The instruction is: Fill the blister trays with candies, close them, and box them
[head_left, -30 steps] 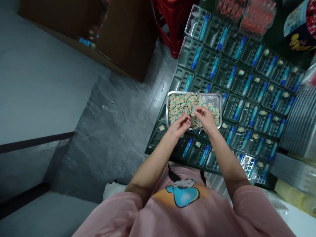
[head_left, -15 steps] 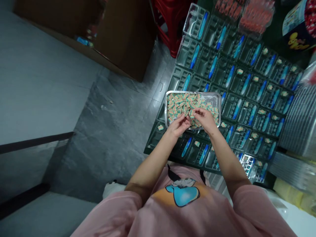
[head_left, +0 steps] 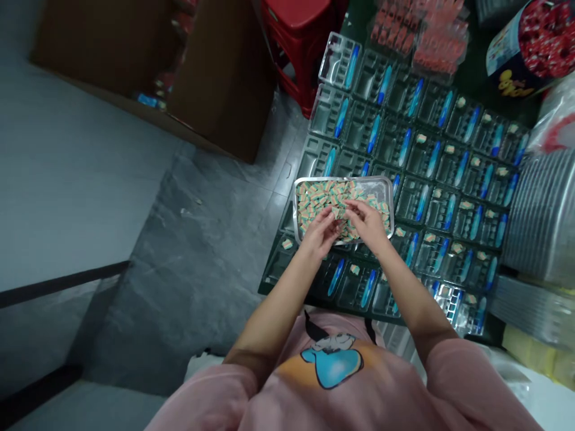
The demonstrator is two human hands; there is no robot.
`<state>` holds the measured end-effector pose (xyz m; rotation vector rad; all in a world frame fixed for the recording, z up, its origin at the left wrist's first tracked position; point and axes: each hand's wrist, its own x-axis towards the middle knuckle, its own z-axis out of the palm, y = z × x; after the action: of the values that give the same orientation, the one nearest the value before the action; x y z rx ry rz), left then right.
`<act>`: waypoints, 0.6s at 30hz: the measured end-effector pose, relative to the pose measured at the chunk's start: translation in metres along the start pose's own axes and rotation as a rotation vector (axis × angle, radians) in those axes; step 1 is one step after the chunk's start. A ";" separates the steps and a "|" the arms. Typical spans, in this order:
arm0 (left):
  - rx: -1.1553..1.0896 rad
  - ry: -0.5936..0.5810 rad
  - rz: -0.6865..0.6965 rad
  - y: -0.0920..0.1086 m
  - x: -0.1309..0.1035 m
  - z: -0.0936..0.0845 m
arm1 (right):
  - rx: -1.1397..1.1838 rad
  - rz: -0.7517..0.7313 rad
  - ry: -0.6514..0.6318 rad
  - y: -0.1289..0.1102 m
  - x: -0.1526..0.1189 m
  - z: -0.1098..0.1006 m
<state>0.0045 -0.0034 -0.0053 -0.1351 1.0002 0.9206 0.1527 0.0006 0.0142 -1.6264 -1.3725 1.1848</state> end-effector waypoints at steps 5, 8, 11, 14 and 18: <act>0.125 0.060 0.130 -0.006 0.004 0.011 | -0.013 -0.090 -0.011 -0.004 -0.002 0.004; 0.199 0.087 0.176 -0.008 0.010 0.014 | -0.042 -0.135 -0.003 0.000 0.003 0.004; 0.278 0.101 0.251 -0.010 0.017 0.018 | -0.069 -0.145 -0.013 0.002 0.009 0.001; 0.348 0.108 0.328 -0.012 0.022 0.025 | -0.069 -0.124 -0.004 0.002 0.014 -0.006; 0.405 0.100 0.351 -0.016 0.027 0.041 | 0.029 -0.041 -0.029 0.007 0.034 -0.029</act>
<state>0.0487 0.0230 -0.0079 0.3482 1.3091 1.0144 0.1828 0.0344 0.0108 -1.5598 -1.3941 1.2037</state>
